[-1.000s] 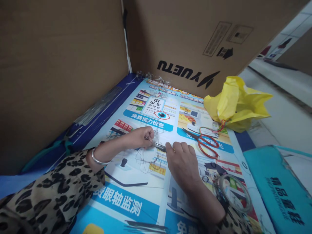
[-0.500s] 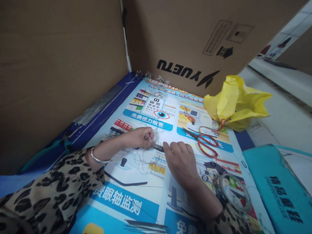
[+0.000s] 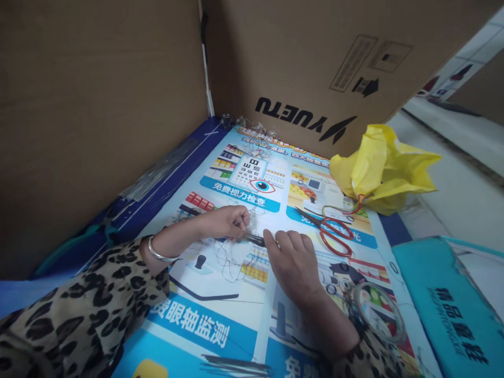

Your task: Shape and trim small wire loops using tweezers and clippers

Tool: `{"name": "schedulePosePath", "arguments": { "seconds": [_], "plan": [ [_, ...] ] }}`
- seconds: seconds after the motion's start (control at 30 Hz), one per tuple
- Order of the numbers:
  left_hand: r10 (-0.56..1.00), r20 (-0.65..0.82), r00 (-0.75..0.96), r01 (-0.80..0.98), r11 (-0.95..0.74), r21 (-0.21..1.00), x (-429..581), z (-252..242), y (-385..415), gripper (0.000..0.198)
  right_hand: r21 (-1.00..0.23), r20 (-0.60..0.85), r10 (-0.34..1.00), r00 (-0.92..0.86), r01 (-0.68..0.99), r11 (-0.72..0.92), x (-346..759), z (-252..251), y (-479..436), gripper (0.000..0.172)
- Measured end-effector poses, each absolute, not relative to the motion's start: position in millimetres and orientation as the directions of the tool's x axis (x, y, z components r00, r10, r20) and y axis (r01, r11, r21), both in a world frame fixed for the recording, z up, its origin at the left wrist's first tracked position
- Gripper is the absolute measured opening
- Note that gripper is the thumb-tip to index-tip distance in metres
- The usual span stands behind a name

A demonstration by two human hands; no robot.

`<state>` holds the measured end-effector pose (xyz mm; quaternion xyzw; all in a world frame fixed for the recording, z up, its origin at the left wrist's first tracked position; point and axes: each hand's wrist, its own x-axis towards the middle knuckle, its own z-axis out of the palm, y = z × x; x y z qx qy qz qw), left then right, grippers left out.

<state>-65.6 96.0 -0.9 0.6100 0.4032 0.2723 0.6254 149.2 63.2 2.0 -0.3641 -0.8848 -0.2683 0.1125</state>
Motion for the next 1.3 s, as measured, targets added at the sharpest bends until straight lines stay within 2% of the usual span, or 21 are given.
{"name": "schedulePosePath", "arguments": {
  "seconds": [0.77, 1.07, 1.2, 1.3],
  "plan": [
    [0.806, -0.212, 0.553, 0.175, 0.137, 0.975, -65.9, 3.0, 95.4, 0.025, 0.378, 0.33, 0.553, -0.765, 0.644, 0.665, 149.2, 2.6, 65.1, 0.021],
    [0.823, -0.227, 0.52, 0.236, 0.117, 0.965, -63.7, 5.0, 94.1, 0.025, 0.373, 0.307, 0.585, -0.751, 0.661, 0.652, 147.9, -0.4, 61.0, 0.019],
    [0.83, -0.214, 0.516, 0.231, 0.106, 0.967, -64.7, 5.8, 93.7, 0.024, 0.366, 0.268, 0.62, -0.737, 0.673, 0.643, 146.8, 3.7, 61.6, 0.018],
    [0.821, -0.201, 0.535, 0.2, 0.108, 0.974, -67.7, 4.3, 95.3, 0.024, 0.363, 0.235, 0.594, -0.769, 0.637, 0.68, 152.2, 11.5, 67.4, 0.017]
  ]
}}
